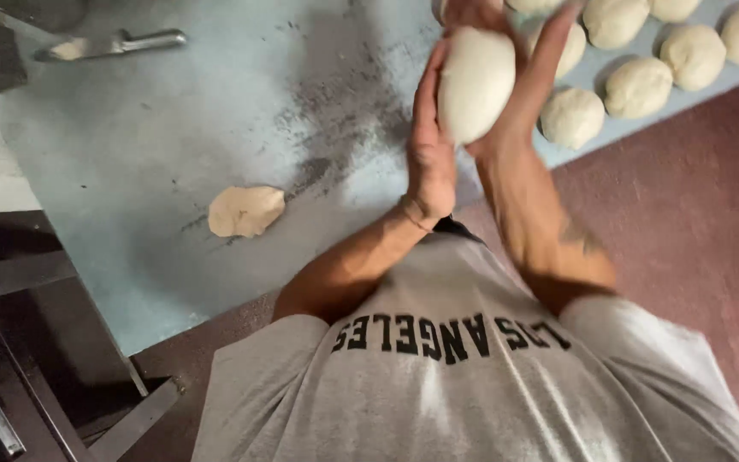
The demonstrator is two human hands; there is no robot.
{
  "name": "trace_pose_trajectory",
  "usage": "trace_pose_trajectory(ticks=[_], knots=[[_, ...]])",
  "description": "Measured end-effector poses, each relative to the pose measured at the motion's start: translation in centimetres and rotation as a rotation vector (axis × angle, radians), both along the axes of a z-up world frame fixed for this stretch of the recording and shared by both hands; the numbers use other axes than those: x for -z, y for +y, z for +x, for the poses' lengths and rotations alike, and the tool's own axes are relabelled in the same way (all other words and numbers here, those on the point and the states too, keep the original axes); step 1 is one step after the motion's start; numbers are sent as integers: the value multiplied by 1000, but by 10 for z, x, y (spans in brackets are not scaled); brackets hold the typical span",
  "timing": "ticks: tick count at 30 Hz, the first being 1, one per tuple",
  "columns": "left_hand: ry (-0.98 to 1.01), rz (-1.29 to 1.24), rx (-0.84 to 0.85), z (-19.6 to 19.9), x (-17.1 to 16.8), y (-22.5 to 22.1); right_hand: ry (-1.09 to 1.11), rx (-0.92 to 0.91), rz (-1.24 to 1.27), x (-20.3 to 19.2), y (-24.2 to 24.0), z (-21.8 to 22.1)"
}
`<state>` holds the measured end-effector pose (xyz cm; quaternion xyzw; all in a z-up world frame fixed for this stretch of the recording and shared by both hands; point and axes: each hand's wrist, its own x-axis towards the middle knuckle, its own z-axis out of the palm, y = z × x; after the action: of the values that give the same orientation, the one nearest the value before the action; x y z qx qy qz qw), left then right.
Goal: Shaping pieces of dough into uniform balls on a metal work surface in a bakery.
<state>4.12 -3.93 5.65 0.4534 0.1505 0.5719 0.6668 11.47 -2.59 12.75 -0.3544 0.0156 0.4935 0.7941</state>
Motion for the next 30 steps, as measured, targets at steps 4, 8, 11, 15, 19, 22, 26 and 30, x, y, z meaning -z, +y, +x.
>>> trace_pose_trajectory(ticks=[4, 8, 11, 15, 19, 22, 26, 30], knots=[[-184, -60, 121, -3, 47, 43, -222, -134, 175, 29, -33, -36], [-118, -178, 109, 3, 165, -20, 144, -82, 197, 11, -11, -9], [-340, -168, 90, 35, 148, -23, -506, -110, 676, 63, 13, 36], [-262, -31, 226, -9, 61, 21, -23, -168, 82, 87, -25, -27], [-240, -429, 72, 9, 110, -5, -738, -21, -317, 157, -14, 26], [-158, -695, -17, 2, 133, 33, -1212, -105, -146, 136, -49, 22], [732, -188, -32, -23, 128, 40, -1173, -494, 171, 120, -89, 29], [625, -401, 88, 9, 146, 12, -1006, -371, -141, 163, -110, 33]])
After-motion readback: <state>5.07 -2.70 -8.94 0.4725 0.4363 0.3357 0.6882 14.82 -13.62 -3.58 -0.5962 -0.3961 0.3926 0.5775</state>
